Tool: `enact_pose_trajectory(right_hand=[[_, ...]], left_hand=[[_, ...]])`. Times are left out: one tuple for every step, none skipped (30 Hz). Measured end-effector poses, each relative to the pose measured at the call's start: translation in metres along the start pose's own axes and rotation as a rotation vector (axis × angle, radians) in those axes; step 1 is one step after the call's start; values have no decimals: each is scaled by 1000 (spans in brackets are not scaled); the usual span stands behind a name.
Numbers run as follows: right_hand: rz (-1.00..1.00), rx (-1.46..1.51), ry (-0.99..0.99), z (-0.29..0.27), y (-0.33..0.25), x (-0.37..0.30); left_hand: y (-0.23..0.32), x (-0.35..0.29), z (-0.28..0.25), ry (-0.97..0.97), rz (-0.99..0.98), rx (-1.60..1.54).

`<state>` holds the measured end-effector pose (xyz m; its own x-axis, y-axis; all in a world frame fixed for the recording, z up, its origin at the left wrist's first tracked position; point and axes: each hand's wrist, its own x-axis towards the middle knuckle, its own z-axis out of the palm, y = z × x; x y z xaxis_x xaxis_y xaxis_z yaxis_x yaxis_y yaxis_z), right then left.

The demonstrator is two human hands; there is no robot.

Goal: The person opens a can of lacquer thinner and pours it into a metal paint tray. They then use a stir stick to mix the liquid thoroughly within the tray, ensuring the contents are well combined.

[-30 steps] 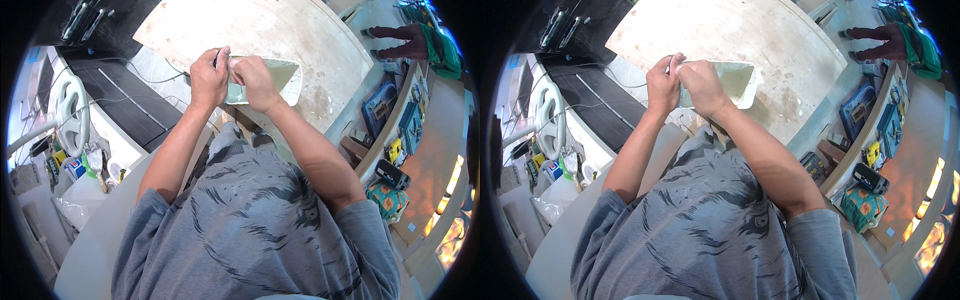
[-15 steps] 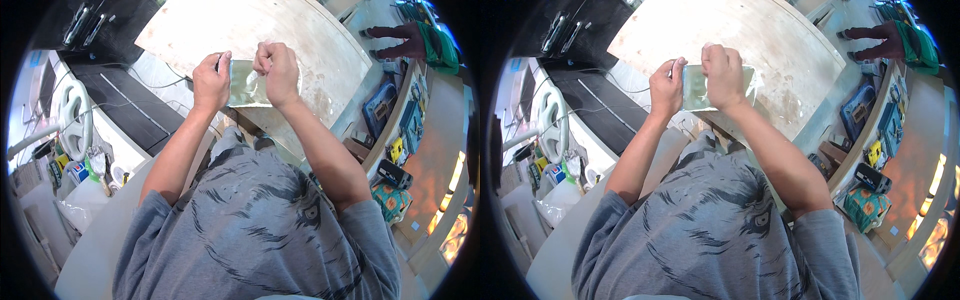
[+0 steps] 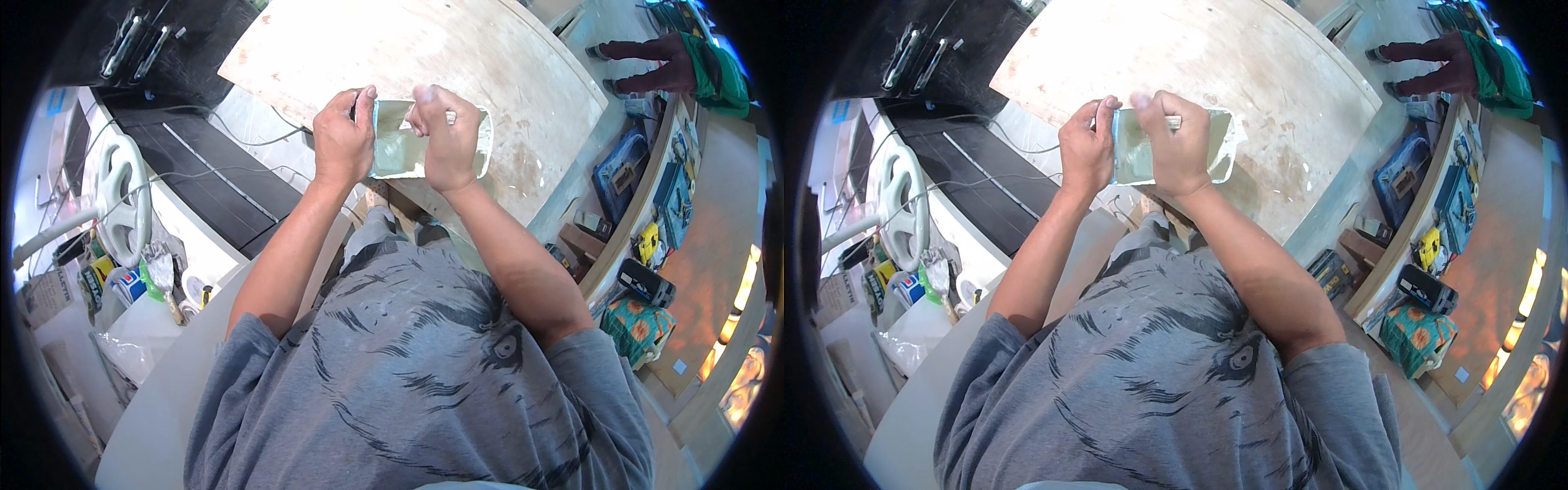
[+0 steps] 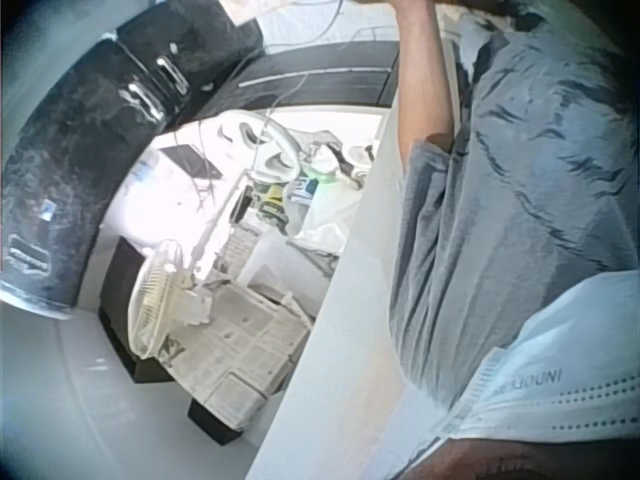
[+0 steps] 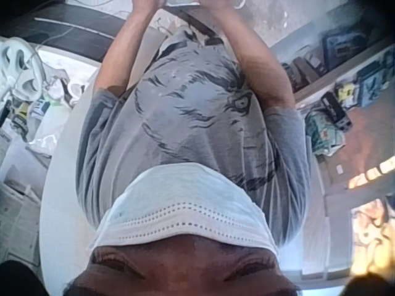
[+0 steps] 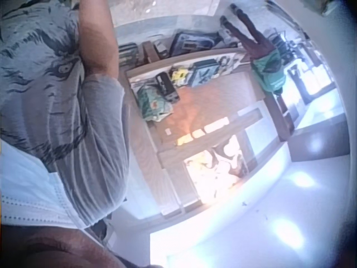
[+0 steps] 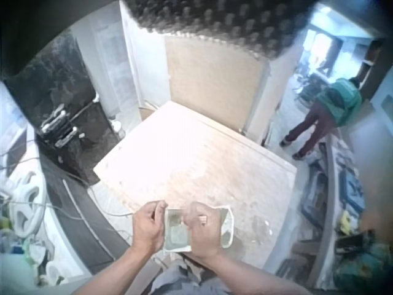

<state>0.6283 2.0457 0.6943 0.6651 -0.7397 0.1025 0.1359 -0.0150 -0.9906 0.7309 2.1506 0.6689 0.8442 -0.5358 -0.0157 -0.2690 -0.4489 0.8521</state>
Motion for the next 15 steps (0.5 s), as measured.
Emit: enact_pose_trajectory(right_hand=[[-27,-5,-38,-2,2,0],[-53,-9,-73,-4,4,-1],[-78,-14,-107,-4,5,-2],[-52,25,-86,-1,6,-2],[-26,65,-64,4,7,-3],[1,104,-41,9,7,-4],[-7,147,-7,11,6,-4],[-14,190,26,13,5,-5],[-20,233,60,15,5,-6],[5,269,95,19,6,-7],[27,302,134,25,7,-6],[48,335,173,29,7,-6],[58,246,153,32,9,-9],[66,158,131,34,10,-12],[74,70,109,34,10,-13]], left_hand=[[0,0,0,0,-2,-2],[0,0,0,2,1,-15],[0,0,1,3,3,-27],[0,0,1,4,6,-39],[-1,0,1,8,15,-35],[-2,-1,1,11,23,-31],[-3,-1,2,14,32,-27],[-3,-1,3,33,42,-49],[-3,-2,3,50,53,-71],[-2,-2,4,67,63,-92],[0,-2,3,59,60,-81],[1,-2,3,50,58,-70],[1,-1,2,41,55,-59],[2,-1,2,28,35,-58],[2,0,1,16,15,-58]])
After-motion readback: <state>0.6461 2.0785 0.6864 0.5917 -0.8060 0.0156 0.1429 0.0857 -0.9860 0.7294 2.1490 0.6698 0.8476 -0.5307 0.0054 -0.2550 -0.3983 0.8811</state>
